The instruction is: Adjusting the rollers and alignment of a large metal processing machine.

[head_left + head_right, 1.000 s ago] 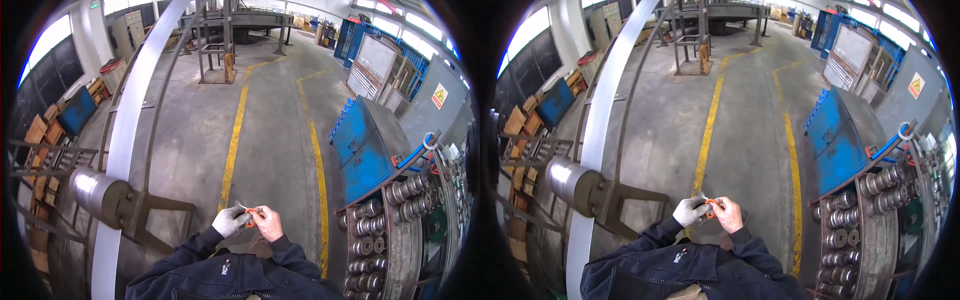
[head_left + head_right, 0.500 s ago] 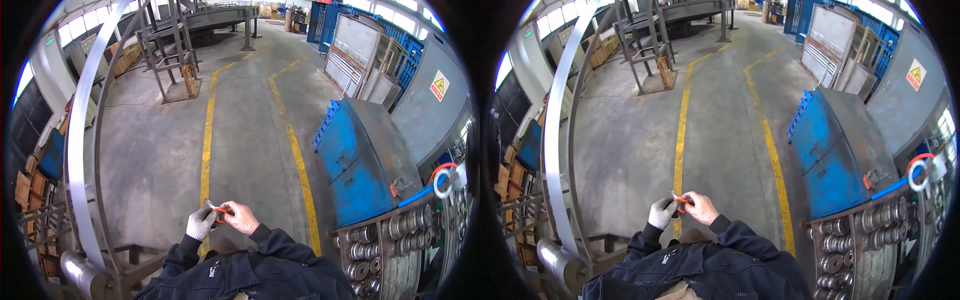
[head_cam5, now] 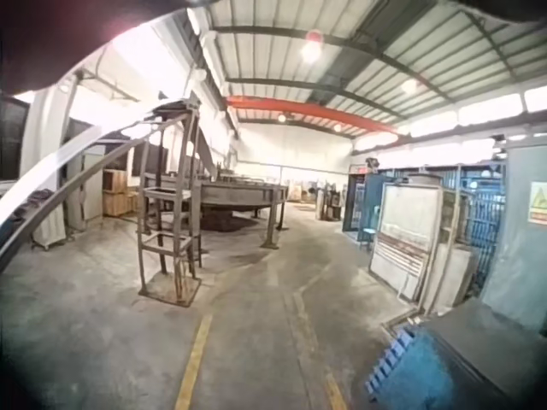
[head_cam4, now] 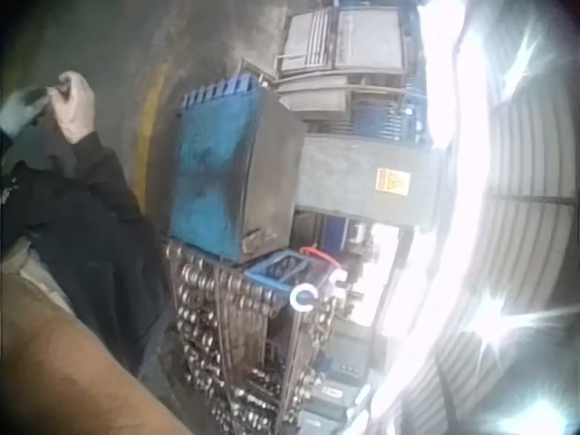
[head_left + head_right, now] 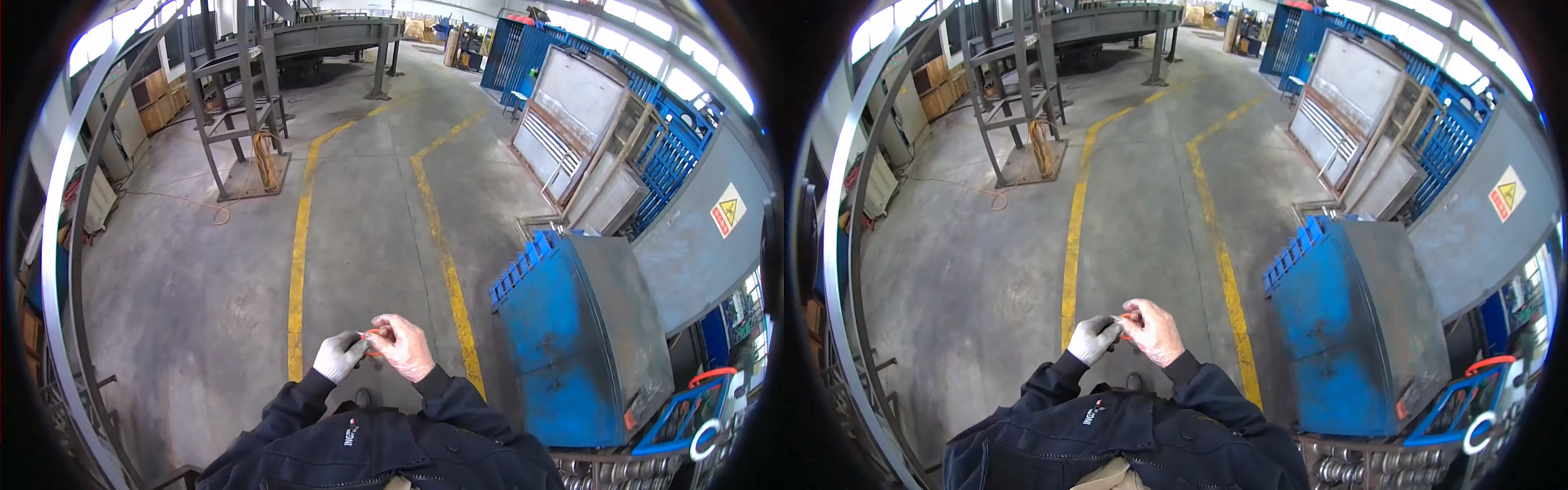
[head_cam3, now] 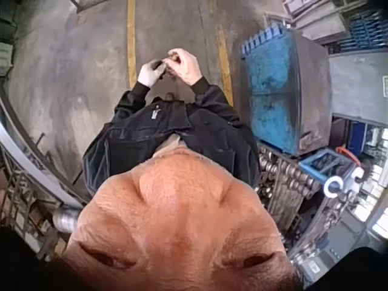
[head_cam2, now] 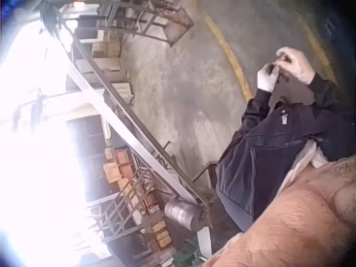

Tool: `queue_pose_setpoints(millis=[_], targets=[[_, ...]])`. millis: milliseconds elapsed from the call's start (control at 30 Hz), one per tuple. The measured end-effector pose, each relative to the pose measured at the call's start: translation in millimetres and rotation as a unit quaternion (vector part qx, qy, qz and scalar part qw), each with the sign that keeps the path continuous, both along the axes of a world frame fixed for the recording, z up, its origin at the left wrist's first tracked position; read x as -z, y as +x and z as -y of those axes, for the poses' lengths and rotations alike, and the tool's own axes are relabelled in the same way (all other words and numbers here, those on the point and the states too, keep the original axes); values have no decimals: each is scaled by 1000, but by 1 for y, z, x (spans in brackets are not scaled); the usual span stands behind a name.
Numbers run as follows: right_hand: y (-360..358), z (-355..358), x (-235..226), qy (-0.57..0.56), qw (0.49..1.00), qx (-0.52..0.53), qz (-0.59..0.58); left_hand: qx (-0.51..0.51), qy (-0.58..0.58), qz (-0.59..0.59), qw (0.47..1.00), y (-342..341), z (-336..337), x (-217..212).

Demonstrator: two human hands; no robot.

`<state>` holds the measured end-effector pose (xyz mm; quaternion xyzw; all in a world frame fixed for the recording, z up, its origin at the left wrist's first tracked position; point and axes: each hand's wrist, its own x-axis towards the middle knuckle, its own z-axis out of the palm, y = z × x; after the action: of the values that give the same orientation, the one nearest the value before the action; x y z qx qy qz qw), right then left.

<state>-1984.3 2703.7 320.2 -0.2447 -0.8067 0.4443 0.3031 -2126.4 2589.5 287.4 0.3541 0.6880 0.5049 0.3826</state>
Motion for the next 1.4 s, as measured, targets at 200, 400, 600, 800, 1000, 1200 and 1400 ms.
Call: queue_pose_setpoints(millis=[200,400,600,800,1000,1200,1400], targets=[[-92,-135,5,-66,996,-36,-39,45,2,-45,998,-100,-155,47],[-171,-330,48,-27,998,-44,-38,-6,-48,81,996,-173,-342,25],[-260,-523,33,-22,994,-74,-71,-48,-33,59,997,-254,-526,-21],[-341,-688,47,17,987,-150,47,-66,-30,84,994,-335,-683,-10],[-439,-863,99,-16,966,-213,143,21,-28,-167,985,-436,-852,23],[-556,-1046,87,-500,853,-141,-59,89,105,-381,914,-559,-1038,19],[-674,-1180,33,-569,765,-86,-290,140,139,-420,886,-667,-1192,3]])
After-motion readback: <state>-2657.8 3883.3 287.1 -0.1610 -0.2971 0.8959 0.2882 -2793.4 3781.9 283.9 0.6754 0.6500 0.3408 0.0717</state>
